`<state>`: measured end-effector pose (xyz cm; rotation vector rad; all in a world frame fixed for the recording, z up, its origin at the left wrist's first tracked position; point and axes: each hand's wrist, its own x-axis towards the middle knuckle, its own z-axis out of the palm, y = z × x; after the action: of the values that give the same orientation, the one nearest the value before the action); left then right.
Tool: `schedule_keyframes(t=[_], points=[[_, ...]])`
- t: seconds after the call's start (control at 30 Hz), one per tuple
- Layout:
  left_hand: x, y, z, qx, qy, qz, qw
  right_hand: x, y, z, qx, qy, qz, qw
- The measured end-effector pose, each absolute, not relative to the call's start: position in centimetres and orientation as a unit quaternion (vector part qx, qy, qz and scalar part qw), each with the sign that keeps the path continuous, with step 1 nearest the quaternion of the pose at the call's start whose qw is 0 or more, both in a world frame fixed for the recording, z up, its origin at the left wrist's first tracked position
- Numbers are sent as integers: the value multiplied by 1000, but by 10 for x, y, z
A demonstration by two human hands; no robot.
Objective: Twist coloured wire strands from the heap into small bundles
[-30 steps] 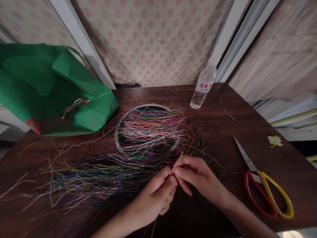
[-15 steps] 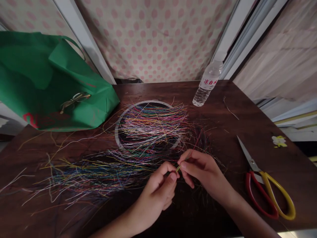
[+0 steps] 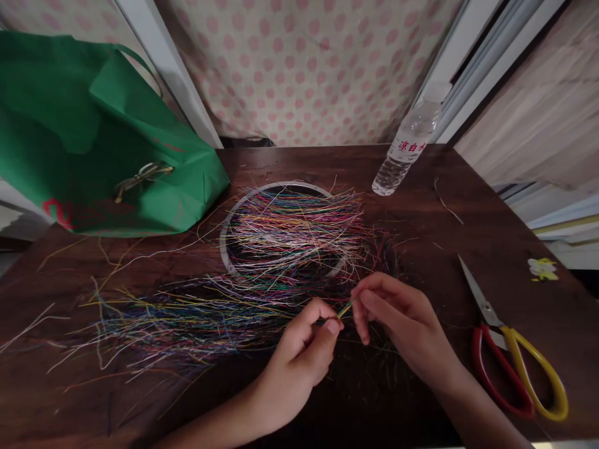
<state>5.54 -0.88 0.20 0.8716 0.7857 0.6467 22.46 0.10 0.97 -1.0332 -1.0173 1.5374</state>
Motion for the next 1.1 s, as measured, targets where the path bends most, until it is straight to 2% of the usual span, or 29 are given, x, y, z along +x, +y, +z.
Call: schedule_keyframes(t=[0.2,0.43,0.5,0.57,0.67,0.73,0.8,1.1], points=[[54,-8,-1,438,384,290,759,223,1,11,-463,-463,575,492],[57,-7,2,367,349,311,805,220,1,6,-437,-446,584,519],[58,-6,2,347,346,321,810,219,-1,5,-442,-456,531,561],[58,-7,0,338,346,330,811,219,-5,4,-462,-502,427,592],[56,-8,-3,368,357,338,790,219,-10,1,-492,-605,329,532],[54,-10,-4,407,375,337,762,219,-11,-1,-497,-644,343,469],[53,-11,-5,436,392,333,738,220,-11,-3,-494,-650,370,443],[54,-10,-3,374,360,350,780,217,-9,1,-424,-572,514,478]])
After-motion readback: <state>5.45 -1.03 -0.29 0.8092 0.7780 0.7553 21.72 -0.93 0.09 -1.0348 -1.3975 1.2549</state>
